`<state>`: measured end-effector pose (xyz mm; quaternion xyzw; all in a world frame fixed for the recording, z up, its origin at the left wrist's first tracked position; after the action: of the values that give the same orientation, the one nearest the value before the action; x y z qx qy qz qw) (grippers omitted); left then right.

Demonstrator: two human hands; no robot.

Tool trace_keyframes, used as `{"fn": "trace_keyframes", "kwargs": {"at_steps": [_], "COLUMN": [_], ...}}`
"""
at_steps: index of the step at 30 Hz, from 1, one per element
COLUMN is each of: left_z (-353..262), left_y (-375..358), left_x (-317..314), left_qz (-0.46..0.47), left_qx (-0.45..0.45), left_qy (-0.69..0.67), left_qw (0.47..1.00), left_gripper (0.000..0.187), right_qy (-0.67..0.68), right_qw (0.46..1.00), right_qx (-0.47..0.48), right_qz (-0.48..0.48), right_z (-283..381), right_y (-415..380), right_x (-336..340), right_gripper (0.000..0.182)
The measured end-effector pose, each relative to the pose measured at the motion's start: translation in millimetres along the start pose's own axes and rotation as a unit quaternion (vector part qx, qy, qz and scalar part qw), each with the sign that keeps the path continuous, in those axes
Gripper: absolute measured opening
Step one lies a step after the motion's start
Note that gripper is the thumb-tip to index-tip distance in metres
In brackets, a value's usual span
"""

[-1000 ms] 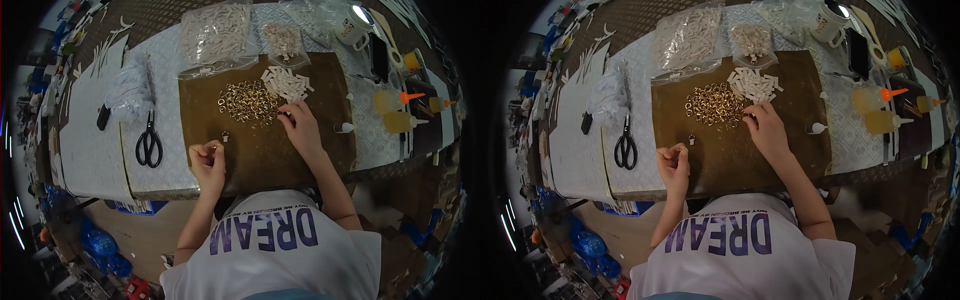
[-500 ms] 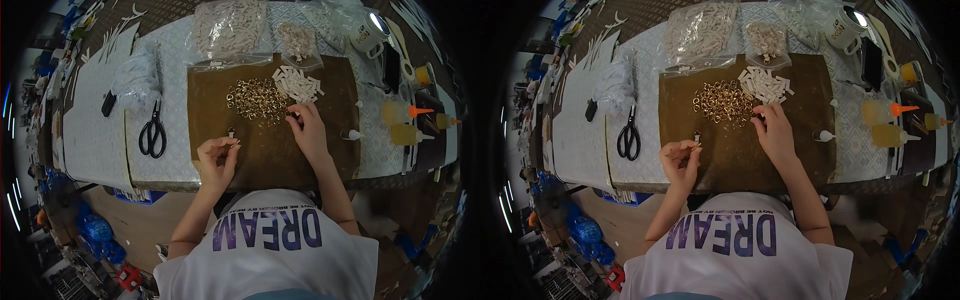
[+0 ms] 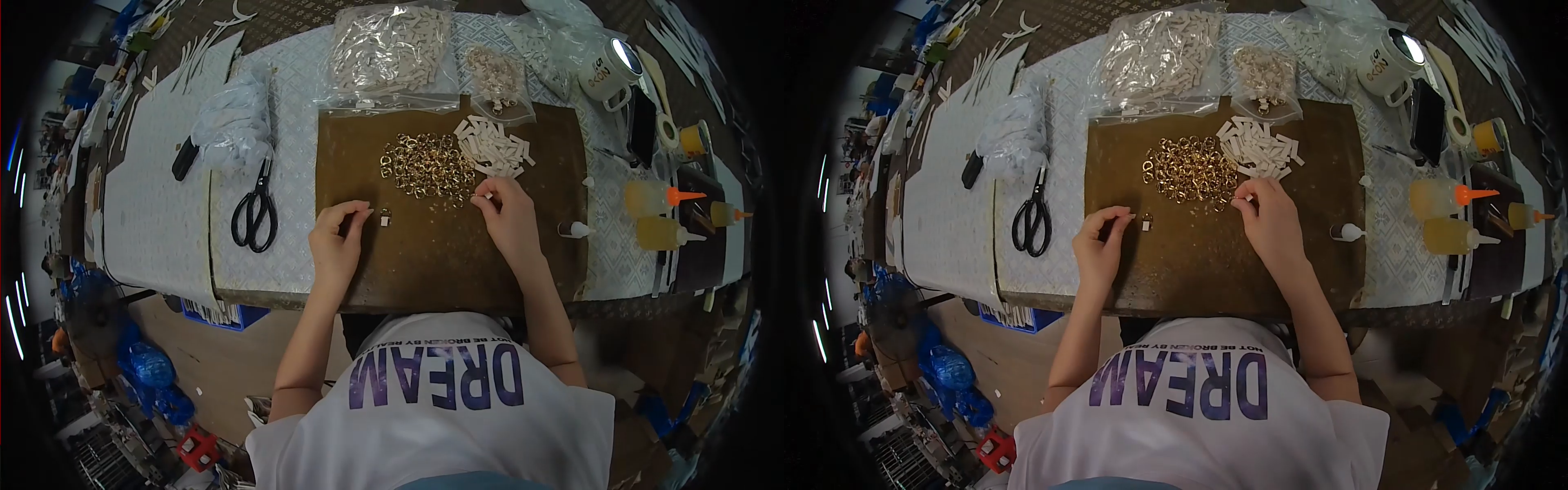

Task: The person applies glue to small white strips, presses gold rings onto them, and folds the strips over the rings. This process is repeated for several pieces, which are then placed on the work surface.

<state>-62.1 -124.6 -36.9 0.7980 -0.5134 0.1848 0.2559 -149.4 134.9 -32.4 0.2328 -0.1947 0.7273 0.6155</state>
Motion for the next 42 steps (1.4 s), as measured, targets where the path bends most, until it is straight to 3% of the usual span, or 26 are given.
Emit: {"fn": "trace_keyframes", "kwargs": {"at_steps": [4,7,8,10,11,13,19,22,24,27,42], "left_z": [-11.9,-32.3,-39.3,-50.0,-54.1,-62.0,-47.3,-41.5,-39.2,-35.2,-43.0], "left_y": [5.4,-0.8,-4.9,-22.2,-30.0,-36.5,-44.3,-44.0,-43.8,-45.3,-46.1], "left_x": [1.7,-1.2,-6.2,-24.1,-32.4,-42.4,-50.0,-46.8,-45.8,-46.1,-49.4], "left_qz": [-0.012,-0.026,0.008,0.145,0.174,0.144,0.137,0.145,0.144,0.15,0.235], "left_qx": [-0.06,-0.071,-0.106,0.101,0.125,0.11,0.168,0.233,0.289,0.293,0.261], "left_qy": [0.035,-0.005,-0.05,-0.298,-0.36,-0.396,-0.466,-0.51,-0.538,-0.558,-0.531], "left_qw": [0.998,0.997,0.993,0.938,0.908,0.9,0.858,0.815,0.779,0.762,0.771], "left_gripper": [0.011,0.014,0.016,0.017,0.017,0.017,0.016,0.018,0.02,0.021,0.018], "right_qy": [0.181,0.337,0.362,0.412,0.421,0.441,0.45,0.416,0.397,0.368,0.271], "right_qw": [0.974,0.913,0.9,0.871,0.867,0.858,0.848,0.891,0.897,0.904,0.948], "right_qx": [-0.119,-0.174,-0.185,-0.205,-0.201,-0.194,-0.2,-0.13,-0.157,-0.173,-0.106], "right_qz": [0.061,0.148,0.157,0.176,0.176,0.177,0.195,0.125,0.118,0.132,0.132], "right_z": [1.8,17.1,20.9,27.4,28.4,26.8,24.1,21.8,23.9,24.2,31.3], "right_y": [-18.1,-32.8,-37.3,-44.3,-46.2,-50.3,-60.2,-61.2,-62.1,-63.8,-72.6], "right_x": [-5.1,-12.2,-16.1,-23.5,-26.1,-31.8,-29.5,-22.0,-17.4,-15.8,-18.7], "right_gripper": [0.014,0.014,0.014,0.015,0.016,0.016,0.017,0.019,0.019,0.017,0.008]}}
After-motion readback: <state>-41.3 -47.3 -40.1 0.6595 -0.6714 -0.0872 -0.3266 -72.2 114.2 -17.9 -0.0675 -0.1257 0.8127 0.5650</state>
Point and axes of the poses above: each hand's wrist, its own y-axis towards the middle knuckle, its own x-axis out of the back of the hand, z = x × y, the point moved 4 cm from there along y, towards the middle knuckle, and after that the axes turned 5 degrees about -x, right-handed, at the moved point
